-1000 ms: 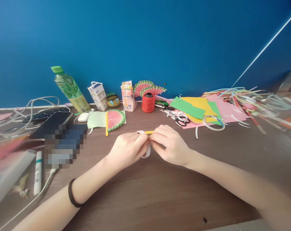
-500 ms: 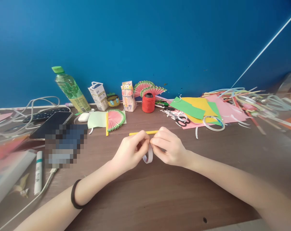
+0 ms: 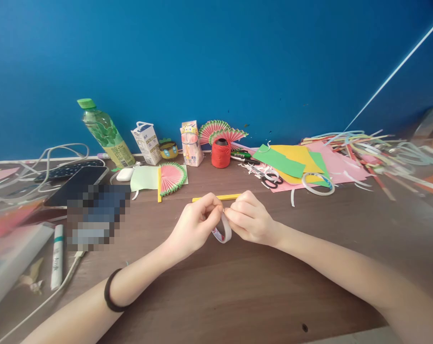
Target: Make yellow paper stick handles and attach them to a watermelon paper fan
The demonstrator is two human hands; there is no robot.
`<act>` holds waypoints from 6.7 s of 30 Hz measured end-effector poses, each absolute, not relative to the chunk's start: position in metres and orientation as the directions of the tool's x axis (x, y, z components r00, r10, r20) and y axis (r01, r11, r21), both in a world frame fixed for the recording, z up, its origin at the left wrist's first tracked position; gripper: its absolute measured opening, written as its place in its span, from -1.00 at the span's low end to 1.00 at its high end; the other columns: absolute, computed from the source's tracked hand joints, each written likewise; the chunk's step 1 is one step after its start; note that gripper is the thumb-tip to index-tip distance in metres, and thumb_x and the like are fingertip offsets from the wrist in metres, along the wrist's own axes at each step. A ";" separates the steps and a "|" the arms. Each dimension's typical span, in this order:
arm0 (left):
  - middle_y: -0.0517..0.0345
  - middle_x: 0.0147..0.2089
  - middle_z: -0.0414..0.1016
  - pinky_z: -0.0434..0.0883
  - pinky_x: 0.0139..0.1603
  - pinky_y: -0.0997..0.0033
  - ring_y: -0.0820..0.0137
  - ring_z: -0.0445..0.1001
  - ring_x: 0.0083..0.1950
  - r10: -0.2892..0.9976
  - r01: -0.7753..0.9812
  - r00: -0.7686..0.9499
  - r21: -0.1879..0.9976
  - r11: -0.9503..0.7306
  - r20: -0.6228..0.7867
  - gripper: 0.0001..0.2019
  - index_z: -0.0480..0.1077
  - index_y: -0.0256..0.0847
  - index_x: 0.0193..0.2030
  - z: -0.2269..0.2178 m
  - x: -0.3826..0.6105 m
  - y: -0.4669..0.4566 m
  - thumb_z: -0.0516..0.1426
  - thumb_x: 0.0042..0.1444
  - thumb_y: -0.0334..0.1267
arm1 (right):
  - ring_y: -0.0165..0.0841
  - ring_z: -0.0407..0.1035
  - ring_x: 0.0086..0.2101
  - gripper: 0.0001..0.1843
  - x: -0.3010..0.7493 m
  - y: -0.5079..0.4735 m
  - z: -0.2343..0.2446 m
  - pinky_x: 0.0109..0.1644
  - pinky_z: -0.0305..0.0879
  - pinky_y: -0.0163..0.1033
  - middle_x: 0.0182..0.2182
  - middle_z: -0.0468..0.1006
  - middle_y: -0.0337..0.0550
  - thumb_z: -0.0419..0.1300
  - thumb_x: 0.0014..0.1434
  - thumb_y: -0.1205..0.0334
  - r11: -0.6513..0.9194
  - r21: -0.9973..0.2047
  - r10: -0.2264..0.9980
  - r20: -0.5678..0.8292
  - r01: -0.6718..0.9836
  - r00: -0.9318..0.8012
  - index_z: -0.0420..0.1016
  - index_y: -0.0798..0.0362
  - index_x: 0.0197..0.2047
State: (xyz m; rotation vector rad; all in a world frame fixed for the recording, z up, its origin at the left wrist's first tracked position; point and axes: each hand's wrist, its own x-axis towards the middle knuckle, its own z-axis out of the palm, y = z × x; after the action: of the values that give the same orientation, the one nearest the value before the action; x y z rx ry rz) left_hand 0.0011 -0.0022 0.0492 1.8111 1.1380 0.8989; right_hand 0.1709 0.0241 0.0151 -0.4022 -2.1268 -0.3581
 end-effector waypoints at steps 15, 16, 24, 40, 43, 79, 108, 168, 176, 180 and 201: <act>0.38 -0.68 0.18 0.15 -0.54 0.55 0.57 0.14 -0.62 0.947 0.278 0.319 0.953 -0.122 0.028 -0.79 0.18 -0.21 -0.48 0.052 0.001 0.000 -0.01 0.13 -0.20 | -0.39 0.18 -0.47 -0.85 0.167 0.024 0.016 -0.47 0.14 -0.26 -0.57 0.37 -0.24 0.14 0.08 0.48 0.878 0.146 0.090 0.885 0.455 -0.456 0.32 0.03 -0.36; 0.39 -0.69 0.17 0.16 -0.54 0.56 0.57 0.14 -0.62 0.953 0.273 0.301 0.956 -0.111 0.024 -0.80 0.18 -0.21 -0.48 0.051 0.001 0.001 -0.01 0.13 -0.20 | -0.39 0.18 -0.47 -0.85 0.167 0.023 0.015 -0.46 0.15 -0.26 -0.57 0.38 -0.24 0.14 0.08 0.48 0.880 0.150 0.085 0.884 0.451 -0.460 0.32 0.02 -0.35; 0.32 -0.56 0.35 0.32 -0.34 0.48 0.50 0.35 -0.46 0.969 0.261 0.246 0.960 -0.100 0.034 -0.85 0.23 -0.19 -0.41 0.051 -0.004 0.006 -0.01 0.14 -0.20 | -0.38 0.29 -0.43 -0.89 0.166 0.020 0.015 -0.39 0.24 -0.24 -0.47 0.41 -0.20 0.06 0.15 0.42 0.905 -0.117 0.298 0.861 0.409 -0.413 0.28 0.02 -0.28; 0.30 -0.43 0.45 0.33 -0.31 0.48 0.48 0.43 -0.38 0.969 0.200 0.240 0.974 -0.103 0.054 -0.90 0.22 -0.15 -0.24 0.048 0.000 -0.001 0.07 0.10 -0.27 | -0.44 0.36 -0.39 -0.83 0.159 0.009 0.010 -0.27 0.33 -0.27 -0.40 0.42 -0.27 0.11 0.13 0.33 0.627 -0.759 0.766 0.561 0.174 -0.313 0.21 -0.01 -0.19; 0.28 -0.42 0.46 0.34 -0.32 0.47 0.47 0.44 -0.39 0.969 0.216 0.239 0.969 -0.124 0.070 -0.88 0.24 -0.14 -0.20 0.046 0.000 -0.002 0.06 0.10 -0.26 | -0.43 0.37 -0.33 -0.82 0.159 0.009 0.009 -0.22 0.35 -0.26 -0.34 0.43 -0.25 0.11 0.14 0.33 0.623 -0.767 0.768 0.562 0.155 -0.307 0.21 -0.02 -0.18; 0.34 -0.49 0.40 0.49 -0.35 0.30 0.41 0.49 -0.42 0.961 -0.039 0.257 0.992 0.119 -0.106 -0.77 0.12 -0.09 -0.09 0.046 0.000 0.002 0.00 0.08 -0.29 | -0.36 0.33 -0.33 -0.82 0.163 0.016 -0.002 -0.26 0.30 -0.23 -0.28 0.43 -0.14 0.01 0.19 0.39 0.923 -0.194 0.356 0.762 0.334 -0.541 0.25 -0.05 -0.15; 0.39 -0.46 0.33 0.39 -0.33 0.42 0.50 0.44 -0.44 0.950 -0.047 0.312 0.999 -0.012 0.026 -0.58 0.06 -0.07 -0.04 0.046 0.002 0.002 0.10 -0.03 -0.40 | -0.37 0.30 -0.36 -0.80 0.162 0.015 0.004 -0.32 0.32 -0.24 -0.40 0.37 -0.20 0.06 0.15 0.48 0.888 -0.323 0.436 0.817 0.326 -0.378 0.25 -0.04 -0.25; 0.02 0.23 0.16 0.45 -0.23 0.39 0.34 0.46 -0.09 0.975 -0.030 0.214 0.998 -0.059 0.065 -0.43 0.10 -0.07 0.13 0.038 -0.007 0.019 0.14 -0.05 -0.39 | -0.34 0.38 -0.17 -0.76 0.159 0.010 0.004 -0.10 0.41 -0.14 -0.27 0.47 -0.09 0.06 0.14 0.54 0.907 -0.384 0.421 0.804 0.172 -0.421 0.28 0.04 -0.17; 0.01 0.30 0.07 0.44 -0.07 0.25 0.28 0.47 -0.05 0.978 -0.039 0.199 0.998 -0.050 0.057 -0.41 0.07 -0.05 0.19 0.038 -0.009 0.020 0.13 0.00 -0.34 | -0.34 0.39 -0.19 -0.77 0.158 0.007 0.005 -0.15 0.42 -0.15 -0.29 0.47 -0.09 0.06 0.15 0.53 0.923 -0.346 0.384 0.808 0.170 -0.447 0.27 0.04 -0.18; 0.01 0.31 0.07 0.38 0.05 0.12 0.21 0.45 0.00 0.982 -0.045 0.178 0.997 -0.057 0.064 -0.41 0.06 -0.04 0.22 0.037 -0.010 0.022 0.11 0.03 -0.33 | -0.35 0.39 -0.18 -0.76 0.158 0.006 0.005 -0.16 0.42 -0.17 -0.29 0.47 -0.09 0.06 0.14 0.55 0.932 -0.323 0.362 0.810 0.164 -0.462 0.26 0.05 -0.18; -0.03 0.25 0.17 0.46 -0.07 0.20 0.14 0.42 0.07 0.985 -0.047 0.156 0.997 -0.060 0.067 -0.48 0.18 -0.13 0.20 0.043 -0.021 0.035 0.10 0.05 -0.33 | -0.35 0.39 -0.21 -0.77 0.159 0.003 0.002 -0.18 0.39 -0.20 -0.30 0.48 -0.10 0.05 0.13 0.53 0.931 -0.341 0.361 0.794 0.133 -0.489 0.26 0.04 -0.18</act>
State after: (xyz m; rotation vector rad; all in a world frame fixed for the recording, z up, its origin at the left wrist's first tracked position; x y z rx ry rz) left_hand -0.0210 0.0352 0.0425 1.2952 1.0299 1.1569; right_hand 0.1588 0.0026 0.0017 -0.3518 -2.0811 0.2856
